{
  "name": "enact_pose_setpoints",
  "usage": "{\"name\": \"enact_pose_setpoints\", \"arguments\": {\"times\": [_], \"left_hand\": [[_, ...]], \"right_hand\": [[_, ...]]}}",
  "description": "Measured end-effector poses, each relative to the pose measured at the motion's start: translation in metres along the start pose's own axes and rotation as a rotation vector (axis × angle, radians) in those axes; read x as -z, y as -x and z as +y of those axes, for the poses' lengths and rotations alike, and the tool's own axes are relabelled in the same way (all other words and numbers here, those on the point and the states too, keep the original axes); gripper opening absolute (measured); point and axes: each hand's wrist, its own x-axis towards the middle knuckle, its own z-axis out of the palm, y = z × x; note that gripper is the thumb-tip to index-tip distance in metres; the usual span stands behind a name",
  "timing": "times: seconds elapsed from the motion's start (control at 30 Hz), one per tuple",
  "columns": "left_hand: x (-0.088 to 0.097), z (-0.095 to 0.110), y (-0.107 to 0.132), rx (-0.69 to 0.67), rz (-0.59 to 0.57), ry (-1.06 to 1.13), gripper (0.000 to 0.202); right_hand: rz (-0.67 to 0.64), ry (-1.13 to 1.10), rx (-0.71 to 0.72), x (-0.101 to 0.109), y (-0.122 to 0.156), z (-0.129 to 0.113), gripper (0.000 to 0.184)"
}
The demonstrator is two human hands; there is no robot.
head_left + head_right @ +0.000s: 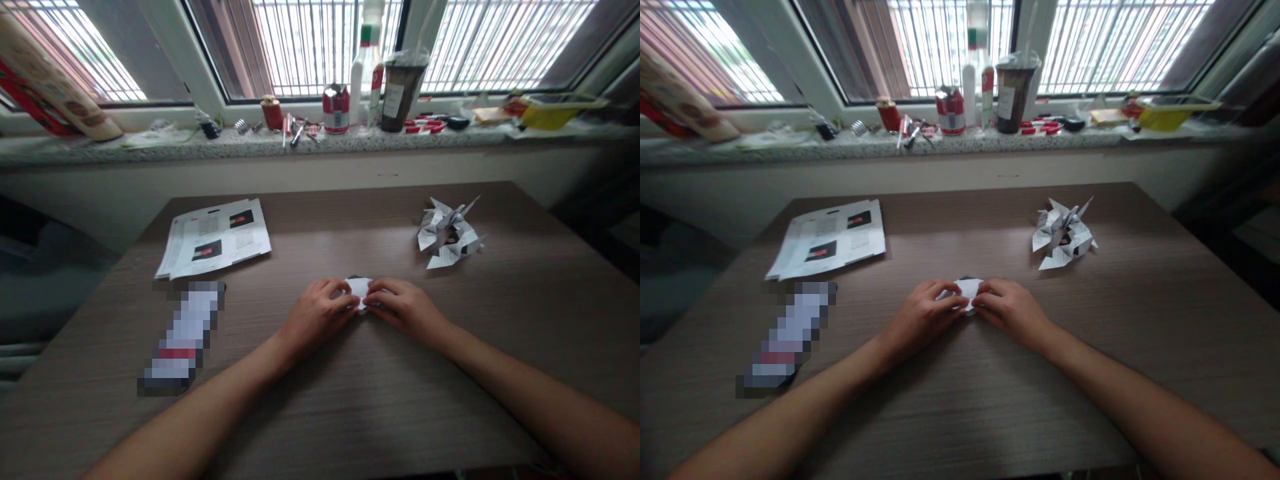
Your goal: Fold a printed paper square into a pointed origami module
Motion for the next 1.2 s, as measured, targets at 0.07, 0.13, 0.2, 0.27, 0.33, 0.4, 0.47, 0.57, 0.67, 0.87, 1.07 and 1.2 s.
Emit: {"name": "enact_pose_setpoints", "arguments": {"times": [0.07, 0.13, 0.2, 0.27, 0.33, 0.4, 0.47, 0.57, 0.67, 0.87, 1.07, 1.2], "left_hand": [[0.0, 0.0, 0.001, -0.02, 0.011, 0.004, 0.016], [0.0, -0.001, 0.001, -0.032, 0.006, 0.014, 0.017], [0.0, -0.001, 0.001, -0.03, -0.009, 0.023, 0.017], [0.0, -0.002, 0.001, -0.018, -0.015, 0.031, 0.016], [-0.001, -0.002, 0.001, -0.008, -0.014, 0.035, 0.015], [-0.002, -0.002, 0.001, -0.003, -0.008, 0.037, 0.014], [-0.002, -0.001, 0.001, 0.0, -0.007, 0.033, 0.014], [-0.002, 0.0, 0.001, 0.014, -0.01, 0.047, 0.013], [-0.002, 0.001, 0.0, 0.041, -0.011, 0.107, 0.009], [-0.001, 0.001, -0.005, 0.154, -0.007, 0.236, 0.006], [0.001, 0.001, -0.008, 0.218, -0.035, 0.334, 0.003], [0.002, 0.001, -0.009, 0.247, -0.031, 0.391, 0.003]], "right_hand": [[0.009, 0.016, -0.002, -0.001, 0.0, 0.0, 0.012], [0.012, 0.015, -0.005, -0.002, 0.0, 0.0, 0.012], [0.004, 0.01, -0.006, -0.001, 0.0, -0.001, 0.013], [-0.009, 0.012, -0.005, -0.001, 0.0, -0.001, 0.013], [-0.011, 0.014, -0.004, -0.001, -0.001, -0.001, 0.012], [-0.001, 0.01, -0.006, -0.001, -0.002, -0.001, 0.01], [0.011, -0.011, -0.014, -0.002, -0.002, -0.001, 0.009], [0.016, -0.063, -0.034, -0.003, -0.003, -0.001, 0.008], [0.026, -0.089, -0.071, -0.005, -0.003, -0.001, 0.005], [0.032, -0.143, -0.135, -0.008, -0.005, -0.001, 0.007], [0.051, -0.193, -0.18, -0.008, -0.007, -0.003, 0.008], [0.06, -0.224, -0.224, -0.005, -0.009, -0.005, 0.004]]}}
